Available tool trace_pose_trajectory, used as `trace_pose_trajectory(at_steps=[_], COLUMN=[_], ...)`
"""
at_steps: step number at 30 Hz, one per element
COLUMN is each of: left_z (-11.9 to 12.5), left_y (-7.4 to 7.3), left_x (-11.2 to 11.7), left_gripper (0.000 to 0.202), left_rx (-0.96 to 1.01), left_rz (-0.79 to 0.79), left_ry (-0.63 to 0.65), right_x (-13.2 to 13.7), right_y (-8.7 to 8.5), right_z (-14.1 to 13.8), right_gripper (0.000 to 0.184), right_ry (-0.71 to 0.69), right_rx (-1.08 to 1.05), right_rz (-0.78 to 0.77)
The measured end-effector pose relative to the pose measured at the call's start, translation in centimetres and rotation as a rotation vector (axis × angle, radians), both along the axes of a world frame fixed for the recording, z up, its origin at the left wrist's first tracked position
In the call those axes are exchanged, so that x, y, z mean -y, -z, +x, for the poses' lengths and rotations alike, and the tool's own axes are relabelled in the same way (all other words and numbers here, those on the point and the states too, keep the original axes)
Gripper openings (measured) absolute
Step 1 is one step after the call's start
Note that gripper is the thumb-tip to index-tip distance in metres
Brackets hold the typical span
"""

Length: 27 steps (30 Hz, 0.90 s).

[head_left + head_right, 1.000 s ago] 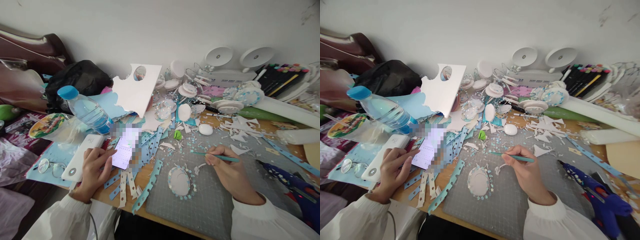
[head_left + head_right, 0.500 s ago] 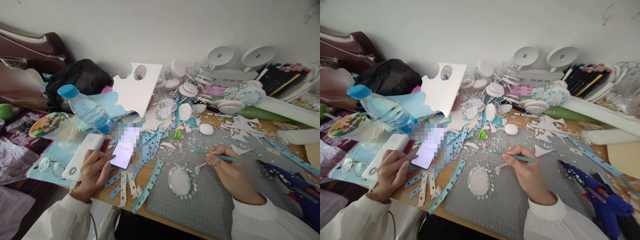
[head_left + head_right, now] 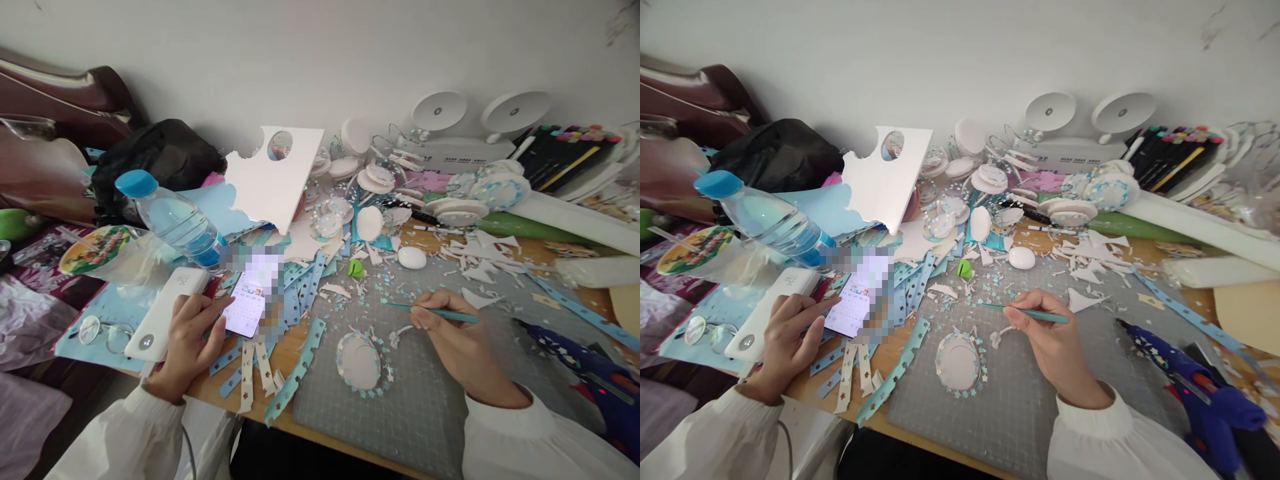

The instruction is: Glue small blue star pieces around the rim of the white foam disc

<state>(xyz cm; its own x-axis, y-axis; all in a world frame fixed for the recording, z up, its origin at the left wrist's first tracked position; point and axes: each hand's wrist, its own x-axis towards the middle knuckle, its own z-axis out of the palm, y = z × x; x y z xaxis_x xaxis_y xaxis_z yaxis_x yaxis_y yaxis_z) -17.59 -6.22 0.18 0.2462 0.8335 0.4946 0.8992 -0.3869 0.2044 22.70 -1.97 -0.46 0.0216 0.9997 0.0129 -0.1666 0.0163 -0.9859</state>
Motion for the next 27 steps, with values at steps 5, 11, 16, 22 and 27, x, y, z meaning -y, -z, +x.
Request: trace_pose_trajectory(at_steps=[5, 11, 16, 22, 27], left_z=[0.0, 0.5, 0.7, 0.3, 0.1], left_y=[0.0, -0.1, 0.3, 0.6, 0.7], left_x=[-0.1, -0.4, -0.7, -0.5, -0.3], left_gripper=[0.034, 0.045, 0.046, 0.043, 0.037], left_rx=[-0.025, -0.026, 0.067, 0.097, 0.147], left_rz=[-0.019, -0.103, -0.189, -0.234, -0.253], left_ry=[-0.01, -0.099, -0.157, -0.136, -0.148], right_x=[0.0, -0.1, -0.2, -0.4, -0.5], right_y=[-0.1, -0.2, -0.1, 0.5, 0.9], right_z=[-0.1, -0.4, -0.9, -1.1, -1.0], right_gripper=[0.018, 0.019, 0.022, 0.023, 0.023], right_ry=[0.0, 0.014, 0.019, 0.025, 0.055], right_rx=[-0.008, 0.007, 0.051, 0.097, 0.128], right_rz=[-0.004, -0.027, -0.056, -0.089, -0.108])
